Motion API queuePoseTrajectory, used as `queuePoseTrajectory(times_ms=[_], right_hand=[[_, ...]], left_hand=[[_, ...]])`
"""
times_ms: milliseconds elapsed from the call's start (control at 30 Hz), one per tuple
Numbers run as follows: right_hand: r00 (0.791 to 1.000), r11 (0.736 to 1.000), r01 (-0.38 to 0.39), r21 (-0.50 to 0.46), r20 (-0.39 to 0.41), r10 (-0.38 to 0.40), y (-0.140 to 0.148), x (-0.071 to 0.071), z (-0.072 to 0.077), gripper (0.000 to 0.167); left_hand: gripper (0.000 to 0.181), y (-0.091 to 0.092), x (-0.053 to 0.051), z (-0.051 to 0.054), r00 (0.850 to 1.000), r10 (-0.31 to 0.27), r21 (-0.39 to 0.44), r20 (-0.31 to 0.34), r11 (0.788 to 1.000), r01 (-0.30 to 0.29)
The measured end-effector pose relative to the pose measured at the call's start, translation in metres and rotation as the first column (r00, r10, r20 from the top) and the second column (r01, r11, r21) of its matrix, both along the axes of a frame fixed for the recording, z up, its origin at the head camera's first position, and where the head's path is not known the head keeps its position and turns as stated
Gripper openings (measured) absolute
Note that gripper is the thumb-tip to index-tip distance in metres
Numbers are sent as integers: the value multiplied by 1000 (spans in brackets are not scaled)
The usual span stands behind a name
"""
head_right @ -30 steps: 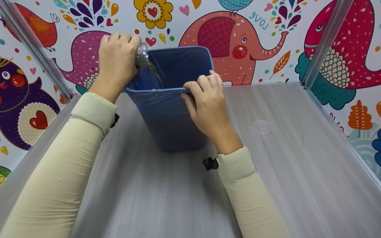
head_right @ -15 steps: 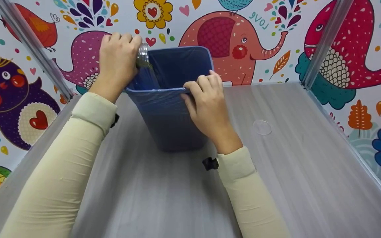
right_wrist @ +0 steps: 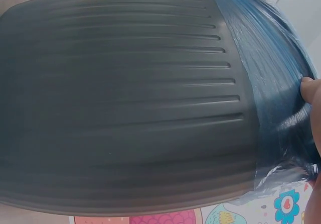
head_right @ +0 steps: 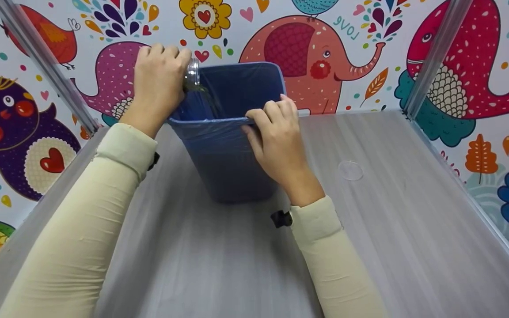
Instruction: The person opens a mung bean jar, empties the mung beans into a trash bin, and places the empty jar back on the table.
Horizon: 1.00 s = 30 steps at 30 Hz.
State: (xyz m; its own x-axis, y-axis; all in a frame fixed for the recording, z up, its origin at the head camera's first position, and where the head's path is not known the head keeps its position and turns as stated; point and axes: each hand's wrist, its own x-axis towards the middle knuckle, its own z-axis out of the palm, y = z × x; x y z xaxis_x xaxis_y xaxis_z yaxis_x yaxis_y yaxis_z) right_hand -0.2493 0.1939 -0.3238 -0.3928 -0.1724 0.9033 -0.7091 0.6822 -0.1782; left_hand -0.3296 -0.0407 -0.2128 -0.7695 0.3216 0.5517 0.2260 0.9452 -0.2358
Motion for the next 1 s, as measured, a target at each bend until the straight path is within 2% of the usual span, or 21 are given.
queuePoseTrajectory(times_ms=[733, 1000], right_hand=[[999, 998, 43, 38, 26, -44, 1, 1, 1, 18], [1000, 1000, 14, 1, 18, -14, 0, 0, 1, 15]], left_hand=[[39, 1, 0, 1, 1000, -20, -6, -4, 1000, 20], [40, 0, -1, 1, 999, -33, -4, -2, 999, 33]])
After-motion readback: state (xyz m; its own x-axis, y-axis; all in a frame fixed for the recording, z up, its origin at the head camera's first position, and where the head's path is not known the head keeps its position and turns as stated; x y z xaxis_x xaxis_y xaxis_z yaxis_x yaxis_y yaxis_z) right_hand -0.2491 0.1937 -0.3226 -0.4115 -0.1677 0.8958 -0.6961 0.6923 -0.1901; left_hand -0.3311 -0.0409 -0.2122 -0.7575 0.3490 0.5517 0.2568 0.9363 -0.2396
